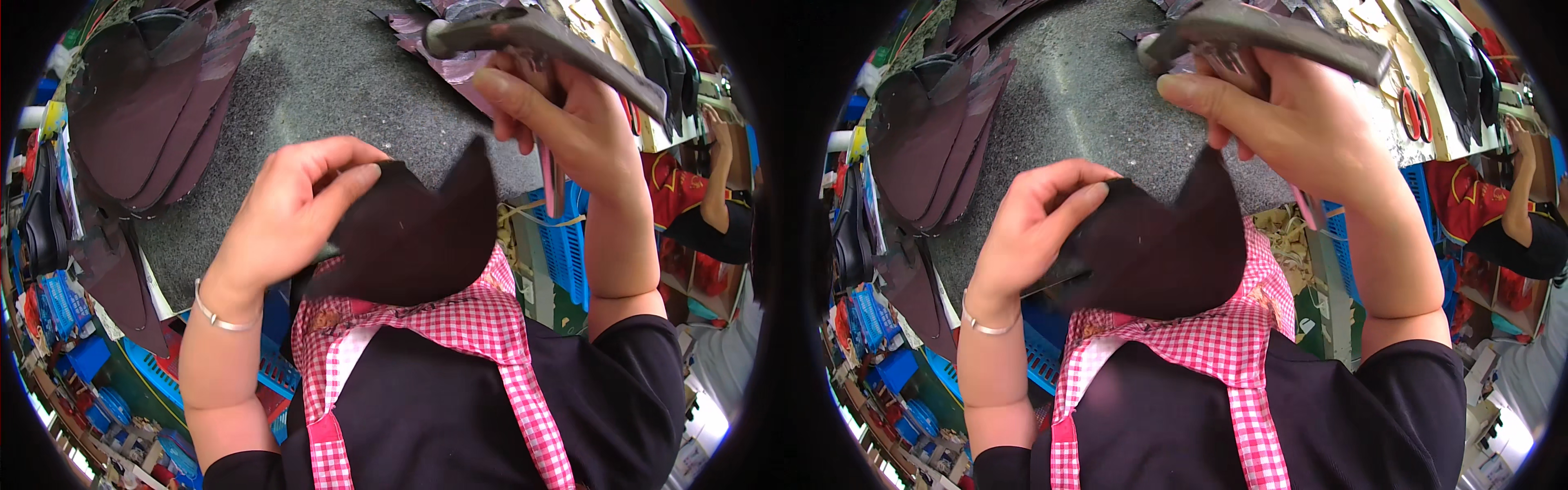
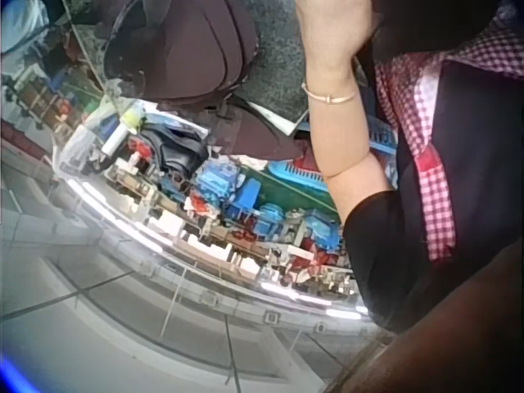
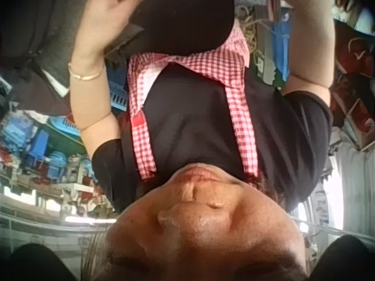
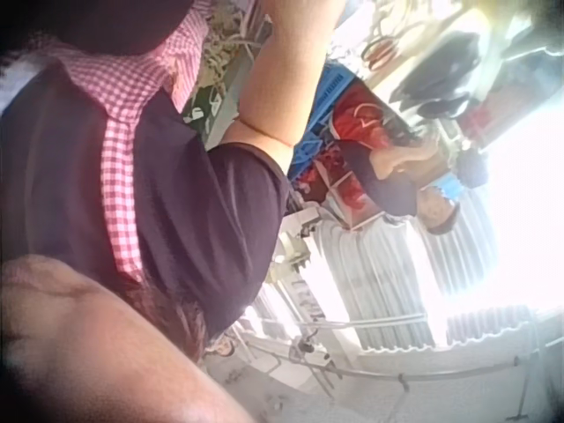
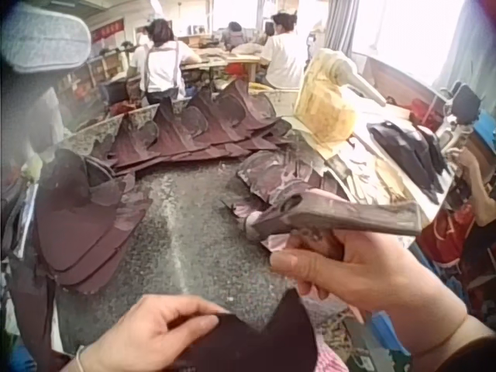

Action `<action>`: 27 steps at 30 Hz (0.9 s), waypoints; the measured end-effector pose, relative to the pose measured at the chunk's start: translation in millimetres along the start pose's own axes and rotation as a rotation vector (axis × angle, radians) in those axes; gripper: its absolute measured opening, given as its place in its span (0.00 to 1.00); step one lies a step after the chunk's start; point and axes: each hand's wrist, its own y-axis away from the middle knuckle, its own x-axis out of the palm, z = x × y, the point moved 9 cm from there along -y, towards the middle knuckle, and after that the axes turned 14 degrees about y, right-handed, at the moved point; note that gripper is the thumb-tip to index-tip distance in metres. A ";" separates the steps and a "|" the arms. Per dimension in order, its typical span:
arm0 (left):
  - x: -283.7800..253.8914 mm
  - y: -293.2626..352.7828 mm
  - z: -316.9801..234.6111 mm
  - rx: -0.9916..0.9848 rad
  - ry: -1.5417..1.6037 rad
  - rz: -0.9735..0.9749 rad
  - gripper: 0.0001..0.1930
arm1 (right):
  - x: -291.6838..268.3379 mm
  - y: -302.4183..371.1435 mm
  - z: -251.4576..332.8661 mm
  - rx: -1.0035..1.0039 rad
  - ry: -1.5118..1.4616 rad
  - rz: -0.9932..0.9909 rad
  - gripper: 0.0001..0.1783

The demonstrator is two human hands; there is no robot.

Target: The person folds the edges of leather shoe pieces by hand and hammers along the folded seams with a hammer, repeating the process on multiple pieces.

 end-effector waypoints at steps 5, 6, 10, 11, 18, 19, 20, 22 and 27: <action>-18.5 -8.8 -5.5 0.197 -0.376 -0.088 0.08 | 9.9 12.7 26.8 -0.429 0.254 -0.049 0.15; -18.9 -10.0 -5.9 0.195 -0.372 -0.089 0.08 | 15.2 16.7 28.5 -0.428 0.255 -0.044 0.15; -19.3 -13.8 -11.7 0.240 -0.444 -0.097 0.07 | 41.3 17.8 14.5 -0.322 0.223 0.097 0.14; -18.9 -14.7 -13.4 0.268 -0.464 -0.096 0.06 | 44.6 18.1 15.7 -0.360 0.195 0.076 0.12; -21.3 -20.4 -13.6 0.415 -0.567 -0.104 0.04 | 68.9 18.1 17.2 -0.473 0.310 0.072 0.13; -22.0 -21.1 -15.0 0.442 -0.572 -0.070 0.04 | 70.0 18.3 18.0 -0.503 0.355 0.025 0.13; -22.7 -21.9 -15.6 0.469 -0.576 -0.035 0.05 | 70.6 18.1 17.8 -0.502 0.354 0.029 0.13; -25.7 -25.9 -16.0 0.562 -0.612 0.003 0.06 | 76.3 19.3 16.4 -0.508 0.535 0.054 0.12; -22.6 -18.2 -24.0 0.727 -0.714 0.101 0.09 | 77.6 17.2 16.9 -0.478 0.487 0.080 0.11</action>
